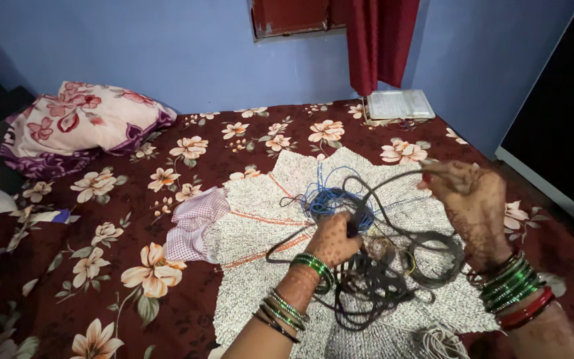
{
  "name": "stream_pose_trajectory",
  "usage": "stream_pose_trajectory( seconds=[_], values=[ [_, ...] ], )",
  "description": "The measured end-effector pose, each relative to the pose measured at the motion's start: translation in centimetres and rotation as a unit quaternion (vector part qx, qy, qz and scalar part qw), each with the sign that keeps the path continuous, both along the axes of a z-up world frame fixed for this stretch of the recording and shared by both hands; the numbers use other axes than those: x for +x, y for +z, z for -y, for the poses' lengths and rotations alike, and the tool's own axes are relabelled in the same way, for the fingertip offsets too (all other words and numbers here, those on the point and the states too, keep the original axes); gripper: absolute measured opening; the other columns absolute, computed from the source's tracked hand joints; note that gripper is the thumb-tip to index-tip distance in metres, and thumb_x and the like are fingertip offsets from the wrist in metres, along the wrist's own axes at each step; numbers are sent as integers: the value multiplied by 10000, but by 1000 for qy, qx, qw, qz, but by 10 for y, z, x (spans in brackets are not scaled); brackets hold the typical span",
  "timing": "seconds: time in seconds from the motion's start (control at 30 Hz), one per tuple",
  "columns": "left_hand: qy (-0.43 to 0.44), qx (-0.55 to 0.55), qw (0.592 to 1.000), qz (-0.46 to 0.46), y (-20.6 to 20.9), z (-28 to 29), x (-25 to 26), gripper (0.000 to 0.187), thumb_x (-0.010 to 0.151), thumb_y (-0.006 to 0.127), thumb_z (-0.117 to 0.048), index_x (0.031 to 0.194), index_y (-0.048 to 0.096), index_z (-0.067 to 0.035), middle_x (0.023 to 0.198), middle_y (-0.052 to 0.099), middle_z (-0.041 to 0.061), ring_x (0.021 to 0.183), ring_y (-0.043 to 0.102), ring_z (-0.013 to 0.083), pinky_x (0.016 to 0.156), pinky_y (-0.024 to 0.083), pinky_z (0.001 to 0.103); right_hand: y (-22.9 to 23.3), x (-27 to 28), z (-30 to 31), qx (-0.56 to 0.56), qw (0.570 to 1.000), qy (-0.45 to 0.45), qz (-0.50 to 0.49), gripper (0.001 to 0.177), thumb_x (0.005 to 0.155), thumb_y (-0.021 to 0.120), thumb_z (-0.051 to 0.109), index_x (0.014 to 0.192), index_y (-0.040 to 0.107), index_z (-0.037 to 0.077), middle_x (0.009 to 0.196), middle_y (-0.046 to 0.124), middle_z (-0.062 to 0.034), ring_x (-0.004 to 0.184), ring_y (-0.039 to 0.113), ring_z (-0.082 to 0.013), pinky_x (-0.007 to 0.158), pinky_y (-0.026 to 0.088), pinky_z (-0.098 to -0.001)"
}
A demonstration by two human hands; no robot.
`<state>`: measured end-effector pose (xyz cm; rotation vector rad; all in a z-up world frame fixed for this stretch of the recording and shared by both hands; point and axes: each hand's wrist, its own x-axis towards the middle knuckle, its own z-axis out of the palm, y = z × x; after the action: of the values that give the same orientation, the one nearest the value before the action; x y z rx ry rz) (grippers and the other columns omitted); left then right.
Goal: The person sits on a bed and untangles a pile of mixed electrical cords and wires by hand. They repeatedly pick up tangled sections, separate individual strands, and lay them down, working through the jumble of black, blue, and white cables.
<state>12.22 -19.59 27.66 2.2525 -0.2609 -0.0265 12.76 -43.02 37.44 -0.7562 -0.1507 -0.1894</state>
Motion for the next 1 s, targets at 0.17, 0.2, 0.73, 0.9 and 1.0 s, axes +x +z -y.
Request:
stream_pose_trajectory(
  seconds=[0.17,0.2,0.73,0.9,1.0],
  values=[
    [-52,52,997,-22,-51,0,8,324,804,692,-144,1070,712,38,1055,734,203,977,718,290,888,596,371,-23,3,-1,-298,952,-62,-40,198,899,551,10,1041,619,-111,962,728,-229,801,723,-262,702,579,-373],
    [-47,52,996,-56,-63,1,9,345,795,687,-143,1090,689,36,1070,720,203,981,715,296,874,608,372,-29,3,2,-454,886,-78,-48,191,873,634,41,1029,681,-60,927,760,-191,728,699,-230,613,532,-356],
    [-17,167,967,-191,-199,-18,23,555,897,601,-239,1295,487,130,1246,626,265,1149,631,357,1027,523,400,-179,126,-20,-723,688,15,-61,357,802,797,324,1048,794,65,907,805,-134,778,740,-245,771,609,-369],
    [-84,262,946,-172,-236,-21,19,489,912,596,-261,1275,544,62,1296,581,264,1185,604,378,1041,504,416,-222,159,-36,-793,609,-2,12,661,710,864,402,1256,671,84,1187,717,-174,1104,678,-311,1036,523,-388],
    [-21,226,949,-220,-243,-15,12,502,910,599,-264,1286,532,62,1304,574,263,1194,597,378,1047,497,417,-249,176,-43,-827,557,17,79,783,711,849,428,1376,565,126,1343,652,-137,1254,599,-277,1184,363,-436]
  ],
)
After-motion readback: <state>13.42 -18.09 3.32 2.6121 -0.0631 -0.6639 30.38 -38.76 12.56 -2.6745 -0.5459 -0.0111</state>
